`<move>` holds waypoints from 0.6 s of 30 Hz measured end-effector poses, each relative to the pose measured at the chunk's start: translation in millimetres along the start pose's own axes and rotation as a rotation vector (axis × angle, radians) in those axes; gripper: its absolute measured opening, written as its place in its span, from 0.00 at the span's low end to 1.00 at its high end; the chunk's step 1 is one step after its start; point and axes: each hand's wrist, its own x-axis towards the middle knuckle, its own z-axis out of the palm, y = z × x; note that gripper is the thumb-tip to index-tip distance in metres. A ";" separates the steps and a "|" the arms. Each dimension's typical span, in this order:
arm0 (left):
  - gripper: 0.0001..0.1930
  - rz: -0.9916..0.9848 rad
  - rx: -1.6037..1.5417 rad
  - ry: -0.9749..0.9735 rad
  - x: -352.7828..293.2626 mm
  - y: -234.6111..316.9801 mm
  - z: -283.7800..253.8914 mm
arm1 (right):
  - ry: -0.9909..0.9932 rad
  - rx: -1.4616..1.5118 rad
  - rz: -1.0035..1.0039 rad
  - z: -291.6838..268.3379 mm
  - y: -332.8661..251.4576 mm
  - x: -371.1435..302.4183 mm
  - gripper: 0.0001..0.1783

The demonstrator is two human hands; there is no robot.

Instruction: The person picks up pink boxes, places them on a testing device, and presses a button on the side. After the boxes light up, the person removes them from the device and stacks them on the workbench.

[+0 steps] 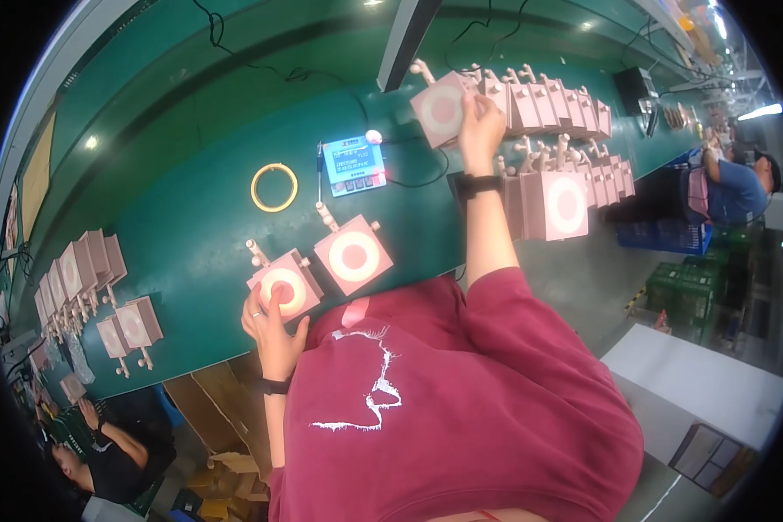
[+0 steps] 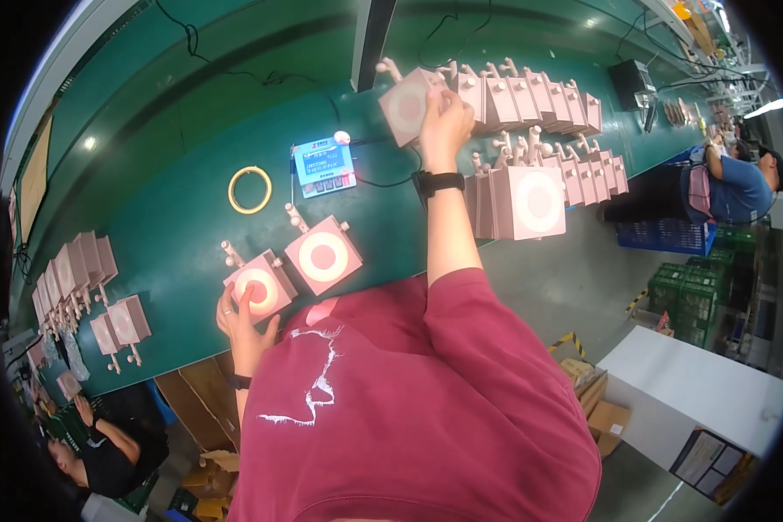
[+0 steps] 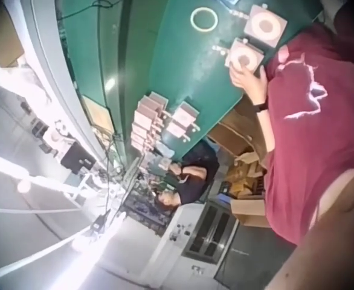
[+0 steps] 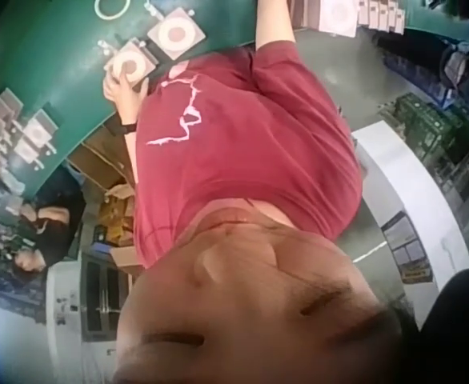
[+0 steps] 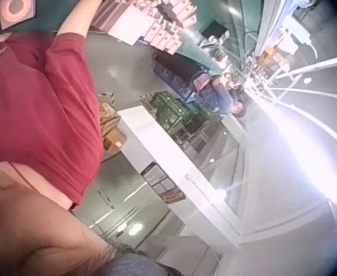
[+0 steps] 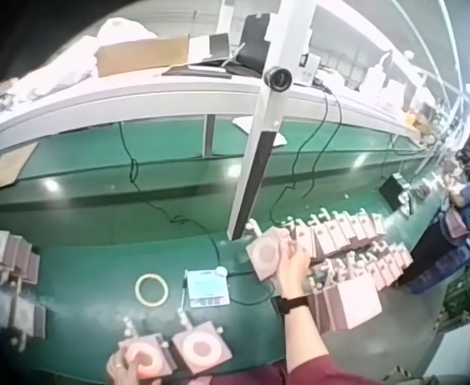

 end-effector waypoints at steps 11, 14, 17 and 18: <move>0.37 0.069 -0.020 -0.071 3.3 -1.7 16.6 | -0.202 0.551 0.550 54.9 77.2 11.3 0.22; 0.38 0.094 -0.080 -0.102 13.3 1.0 22.2 | -0.085 0.599 0.506 53.7 86.4 16.9 0.21; 0.41 0.143 -0.187 -0.148 31.9 7.6 34.5 | -0.063 0.661 0.564 53.6 87.6 23.2 0.21; 0.42 0.185 -0.171 -0.158 42.5 14.8 37.7 | -0.057 0.666 0.561 57.4 94.4 25.0 0.21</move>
